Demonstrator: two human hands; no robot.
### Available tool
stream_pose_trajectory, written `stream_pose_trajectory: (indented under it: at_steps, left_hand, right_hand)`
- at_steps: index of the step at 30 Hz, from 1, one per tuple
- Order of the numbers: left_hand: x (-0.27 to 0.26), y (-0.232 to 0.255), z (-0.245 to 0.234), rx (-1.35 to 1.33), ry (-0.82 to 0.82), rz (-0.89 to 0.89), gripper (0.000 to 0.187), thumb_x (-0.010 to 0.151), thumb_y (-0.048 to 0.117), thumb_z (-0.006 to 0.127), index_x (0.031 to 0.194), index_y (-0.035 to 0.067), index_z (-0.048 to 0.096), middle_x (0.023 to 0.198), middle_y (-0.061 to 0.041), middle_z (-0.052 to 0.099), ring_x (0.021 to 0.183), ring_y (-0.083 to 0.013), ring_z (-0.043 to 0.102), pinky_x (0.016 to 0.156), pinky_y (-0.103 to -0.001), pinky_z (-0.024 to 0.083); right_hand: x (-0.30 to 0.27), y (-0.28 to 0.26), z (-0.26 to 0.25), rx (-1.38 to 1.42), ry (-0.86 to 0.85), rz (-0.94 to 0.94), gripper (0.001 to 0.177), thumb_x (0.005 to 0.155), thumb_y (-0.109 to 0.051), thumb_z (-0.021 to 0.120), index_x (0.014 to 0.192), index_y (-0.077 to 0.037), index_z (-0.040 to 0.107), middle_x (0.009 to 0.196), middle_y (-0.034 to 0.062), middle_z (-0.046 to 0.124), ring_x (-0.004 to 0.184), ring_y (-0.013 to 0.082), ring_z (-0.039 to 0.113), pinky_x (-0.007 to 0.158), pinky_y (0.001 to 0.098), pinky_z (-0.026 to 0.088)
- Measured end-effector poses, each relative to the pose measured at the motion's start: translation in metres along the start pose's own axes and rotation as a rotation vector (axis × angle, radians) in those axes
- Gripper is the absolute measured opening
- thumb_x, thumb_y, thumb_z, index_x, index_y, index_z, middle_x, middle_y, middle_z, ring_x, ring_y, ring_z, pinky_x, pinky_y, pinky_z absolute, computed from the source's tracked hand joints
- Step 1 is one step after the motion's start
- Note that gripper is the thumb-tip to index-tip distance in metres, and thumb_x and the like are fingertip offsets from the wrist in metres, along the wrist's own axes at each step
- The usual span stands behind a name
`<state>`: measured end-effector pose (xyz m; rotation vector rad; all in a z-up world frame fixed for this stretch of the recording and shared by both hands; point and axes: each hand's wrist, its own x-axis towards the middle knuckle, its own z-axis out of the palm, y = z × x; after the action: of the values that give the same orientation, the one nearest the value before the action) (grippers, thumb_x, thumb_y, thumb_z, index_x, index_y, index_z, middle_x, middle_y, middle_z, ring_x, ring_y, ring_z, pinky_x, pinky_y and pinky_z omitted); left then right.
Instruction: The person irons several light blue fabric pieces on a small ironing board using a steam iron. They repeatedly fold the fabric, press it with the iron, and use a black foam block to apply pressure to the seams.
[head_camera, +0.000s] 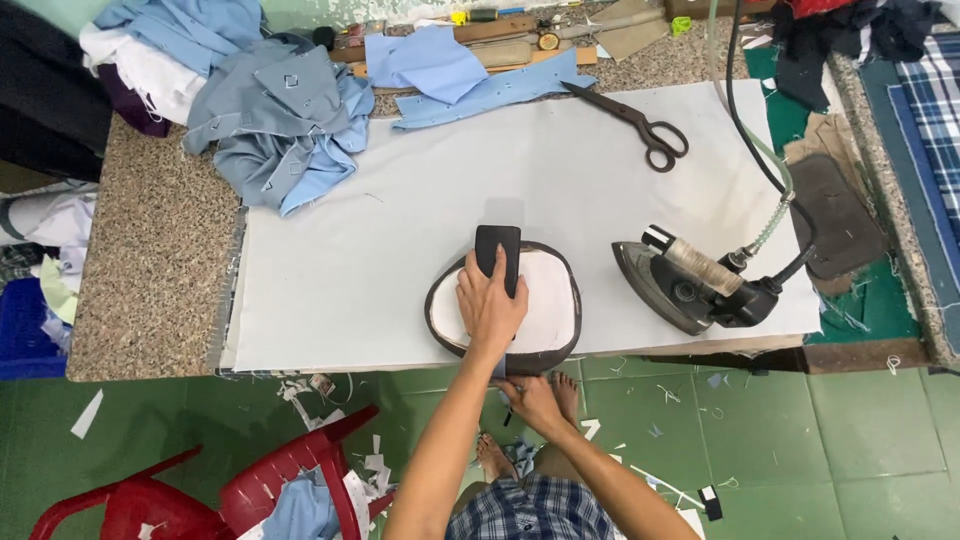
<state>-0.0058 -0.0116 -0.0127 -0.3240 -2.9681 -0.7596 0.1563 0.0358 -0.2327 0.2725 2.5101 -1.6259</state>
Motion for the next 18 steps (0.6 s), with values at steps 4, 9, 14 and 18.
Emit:
stream_pose_trajectory:
  at_steps: [4,9,14,18]
  left_hand:
    - [-0.025,0.003,-0.021,-0.014,-0.029,0.056,0.054,0.093,0.033,0.062,0.14,0.008,0.061,0.139,-0.031,0.045,0.11,-0.0377,0.051,0.088,-0.045,0.043]
    - [-0.05,-0.003,-0.036,0.049,-0.022,0.148,0.056,0.091,0.039,0.066,0.137,0.007,0.065,0.131,-0.031,0.05,0.099,-0.034,0.056,0.078,-0.042,0.05]
    - [-0.001,-0.019,0.002,0.098,0.01,0.133,0.059,0.092,0.044,0.062,0.14,0.009,0.061,0.127,-0.028,0.05,0.101,-0.0363,0.055,0.074,-0.044,0.053]
    - [0.095,-0.055,0.033,-0.189,-0.177,-0.083,0.068,0.095,0.057,0.049,0.148,0.015,0.051,0.149,-0.031,0.035,0.137,-0.0468,0.034,0.111,-0.053,0.036]
  right_hand:
    - [0.008,-0.003,-0.013,-0.294,0.121,-0.152,0.035,0.093,-0.019,0.061,0.06,-0.012,0.065,0.051,0.0068,0.063,0.046,0.023,0.054,0.054,0.0313,0.044]
    - [0.013,0.026,-0.002,-0.5,0.225,-0.303,0.027,0.079,-0.02,0.066,0.053,-0.02,0.059,0.049,0.0014,0.059,0.048,0.0258,0.051,0.056,0.033,0.039]
    - [-0.004,-0.001,-0.03,-0.523,0.017,-0.431,0.022,0.084,-0.024,0.073,0.066,-0.011,0.072,0.07,0.0051,0.073,0.068,0.0288,0.066,0.067,0.0427,0.051]
    - [-0.03,-0.087,-0.105,-0.527,-0.354,-0.426,0.025,0.085,-0.023,0.081,0.102,-0.006,0.075,0.119,0.0129,0.071,0.102,0.0366,0.067,0.074,0.05,0.059]
